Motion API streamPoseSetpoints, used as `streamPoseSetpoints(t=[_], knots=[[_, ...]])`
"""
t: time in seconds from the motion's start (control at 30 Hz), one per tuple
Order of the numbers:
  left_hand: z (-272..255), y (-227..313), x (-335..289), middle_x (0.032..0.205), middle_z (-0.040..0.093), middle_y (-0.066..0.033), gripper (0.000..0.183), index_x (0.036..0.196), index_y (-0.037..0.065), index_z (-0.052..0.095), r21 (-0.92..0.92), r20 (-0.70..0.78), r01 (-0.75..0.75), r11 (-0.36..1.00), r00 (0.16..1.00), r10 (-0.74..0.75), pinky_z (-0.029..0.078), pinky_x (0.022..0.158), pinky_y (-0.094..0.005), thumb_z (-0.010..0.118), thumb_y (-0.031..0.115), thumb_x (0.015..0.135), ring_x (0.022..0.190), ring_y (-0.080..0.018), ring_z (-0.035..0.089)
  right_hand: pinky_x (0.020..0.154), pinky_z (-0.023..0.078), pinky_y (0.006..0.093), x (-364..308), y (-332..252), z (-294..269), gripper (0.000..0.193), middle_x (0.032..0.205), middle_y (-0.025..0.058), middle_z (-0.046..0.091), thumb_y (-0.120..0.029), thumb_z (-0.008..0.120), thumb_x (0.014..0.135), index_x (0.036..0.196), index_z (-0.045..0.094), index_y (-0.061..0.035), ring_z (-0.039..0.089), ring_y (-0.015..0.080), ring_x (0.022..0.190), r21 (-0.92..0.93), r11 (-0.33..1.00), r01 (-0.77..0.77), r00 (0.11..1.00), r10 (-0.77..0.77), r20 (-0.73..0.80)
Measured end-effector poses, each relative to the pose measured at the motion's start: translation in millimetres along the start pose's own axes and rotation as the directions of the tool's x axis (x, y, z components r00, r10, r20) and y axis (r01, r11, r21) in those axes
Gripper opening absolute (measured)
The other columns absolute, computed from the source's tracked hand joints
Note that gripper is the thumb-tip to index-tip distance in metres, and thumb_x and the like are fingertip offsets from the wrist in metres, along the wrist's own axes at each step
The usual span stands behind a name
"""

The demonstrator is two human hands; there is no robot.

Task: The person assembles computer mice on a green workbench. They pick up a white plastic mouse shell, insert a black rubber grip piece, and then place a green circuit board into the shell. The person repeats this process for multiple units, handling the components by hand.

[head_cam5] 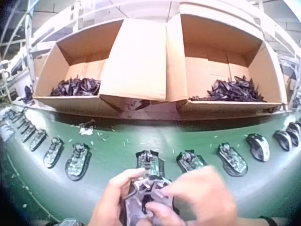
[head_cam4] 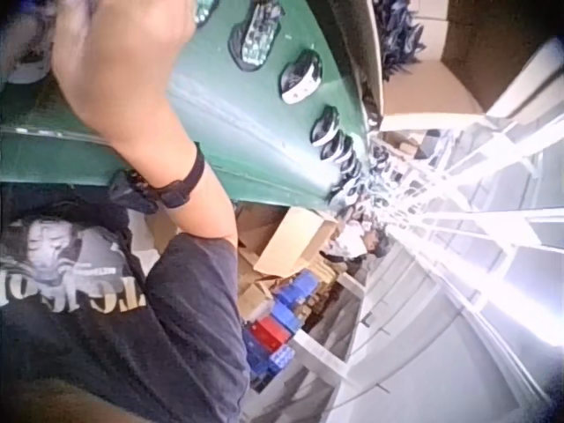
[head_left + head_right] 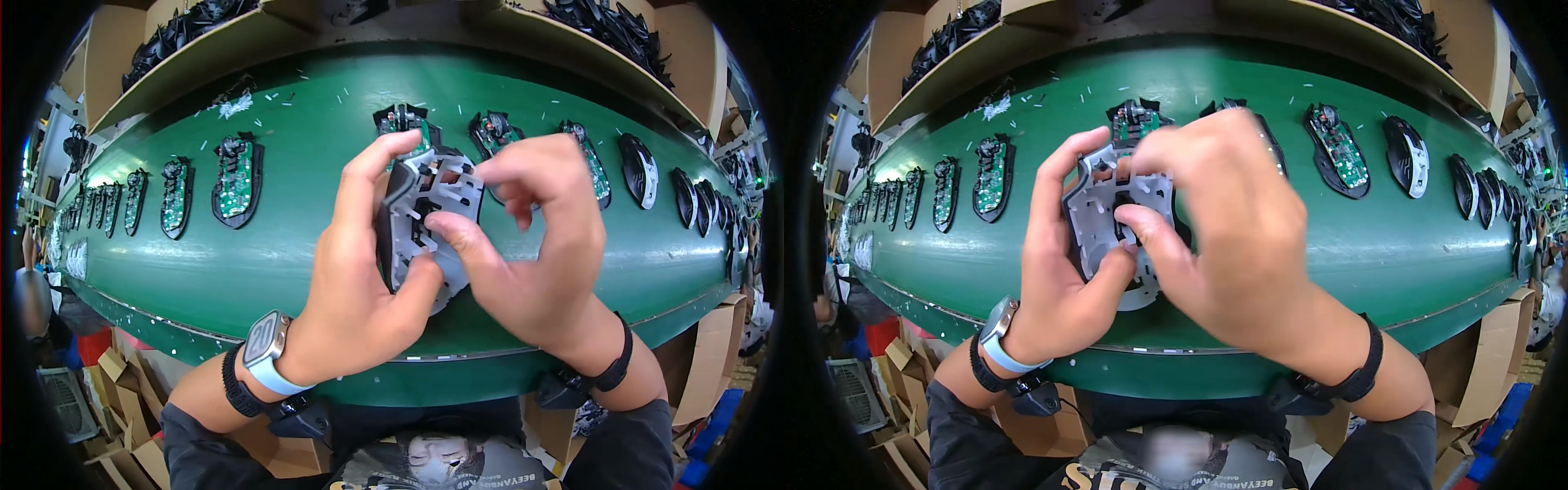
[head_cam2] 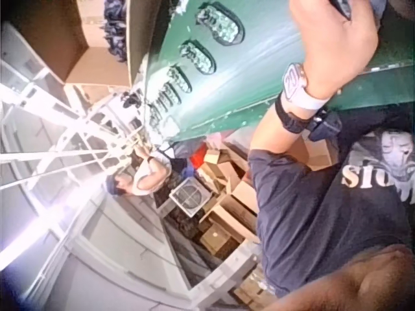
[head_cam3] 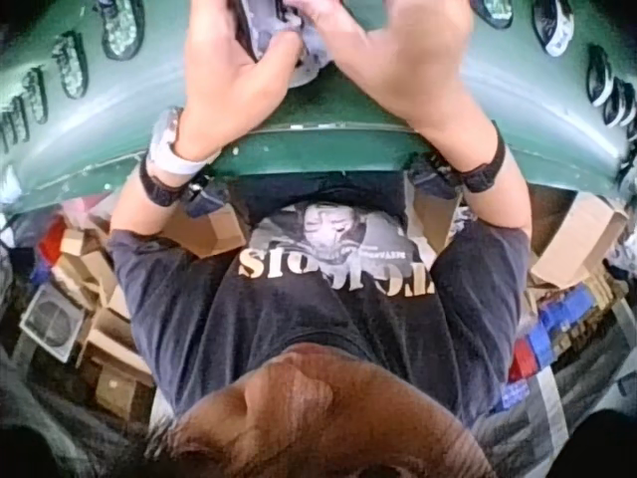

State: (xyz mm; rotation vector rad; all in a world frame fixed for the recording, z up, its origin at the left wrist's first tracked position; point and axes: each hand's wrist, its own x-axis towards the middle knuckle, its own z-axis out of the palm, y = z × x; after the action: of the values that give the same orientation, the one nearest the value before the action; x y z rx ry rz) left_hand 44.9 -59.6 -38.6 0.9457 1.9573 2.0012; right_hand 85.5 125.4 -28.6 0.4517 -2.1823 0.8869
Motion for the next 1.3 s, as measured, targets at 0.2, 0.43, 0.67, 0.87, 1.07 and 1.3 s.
streamPoseSetpoints(t=[0.2, 0.43, 0.67, 0.87, 1.07, 1.3], knots=[[-2, -6, 14, 0.144, 0.054, -0.0145, 0.071, 0.156, -0.002, 0.036, -0.258, -0.096, 0.005, 0.966, 0.995, -0.030, 0.045, 0.114, -0.0370, 0.061, -0.009, 0.089, 0.133, -0.0212, 0.056, 0.096, 0.055, 0.0331, 7, -8, -1, 0.067, 0.129, 0.0111, 0.061, -0.005, 0.081, 0.086, 0.145, 0.049, -0.0003, 0.064, 0.0187, 0.117, 0.390, 0.669, -0.633, 0.773, 0.523, 0.359], [31, -26, 11, 0.144, 0.047, -0.0344, 0.071, 0.153, -0.004, 0.032, 0.182, -0.050, -0.049, 0.982, 0.997, 0.059, 0.040, 0.117, -0.0476, 0.065, 0.003, 0.091, 0.138, -0.0513, 0.049, 0.103, 0.054, 0.0366, -44, 19, -13, 0.066, 0.129, 0.0154, 0.063, 0.006, 0.065, 0.087, 0.150, 0.044, 0.0070, 0.066, 0.0242, 0.118, 0.324, 0.739, -0.591, 0.806, 0.560, 0.194], [32, -13, 10, 0.130, 0.055, -0.0386, 0.061, 0.150, -0.002, 0.019, 0.074, 0.017, 0.117, 0.990, 0.993, -0.119, 0.047, 0.101, -0.0541, 0.054, 0.002, 0.100, 0.118, -0.0573, 0.058, 0.101, 0.052, 0.0364, -37, 10, -13, 0.065, 0.122, 0.0166, 0.063, 0.006, 0.058, 0.086, 0.150, 0.044, 0.0055, 0.066, 0.0228, 0.111, 0.188, 0.843, -0.504, 0.863, 0.482, 0.151], [39, -23, 9, 0.134, 0.052, -0.0377, 0.057, 0.149, -0.002, 0.019, 0.062, 0.024, 0.058, 0.996, 0.998, -0.060, 0.046, 0.103, -0.0529, 0.051, -0.002, 0.101, 0.121, -0.0564, 0.057, 0.102, 0.050, 0.0384, -29, 9, -17, 0.063, 0.119, 0.0178, 0.067, 0.005, 0.058, 0.087, 0.149, 0.047, 0.0037, 0.066, 0.0252, 0.109, 0.213, 0.828, -0.518, 0.854, 0.486, 0.188], [38, -28, 9, 0.133, 0.052, -0.0363, 0.059, 0.151, -0.001, 0.019, 0.062, 0.029, -0.003, 0.998, 1.000, 0.001, 0.046, 0.104, -0.0511, 0.049, -0.005, 0.100, 0.122, -0.0558, 0.056, 0.095, 0.053, 0.0351, -31, 11, -13, 0.062, 0.114, 0.0151, 0.065, 0.003, 0.057, 0.089, 0.150, 0.045, 0.0027, 0.067, 0.0218, 0.103, 0.162, 0.879, -0.448, 0.893, 0.431, 0.132], [34, -30, 9, 0.129, 0.055, -0.0349, 0.060, 0.149, -0.001, 0.025, 0.057, -0.011, -0.074, 0.996, 0.997, 0.075, 0.048, 0.098, -0.0516, 0.050, -0.008, 0.096, 0.114, -0.0553, 0.059, 0.093, 0.052, 0.0350, -24, 3, -8, 0.063, 0.110, 0.0135, 0.066, 0.003, 0.057, 0.090, 0.151, 0.043, 0.0013, 0.066, 0.0202, 0.100, 0.179, 0.872, -0.456, 0.889, 0.440, 0.126]])
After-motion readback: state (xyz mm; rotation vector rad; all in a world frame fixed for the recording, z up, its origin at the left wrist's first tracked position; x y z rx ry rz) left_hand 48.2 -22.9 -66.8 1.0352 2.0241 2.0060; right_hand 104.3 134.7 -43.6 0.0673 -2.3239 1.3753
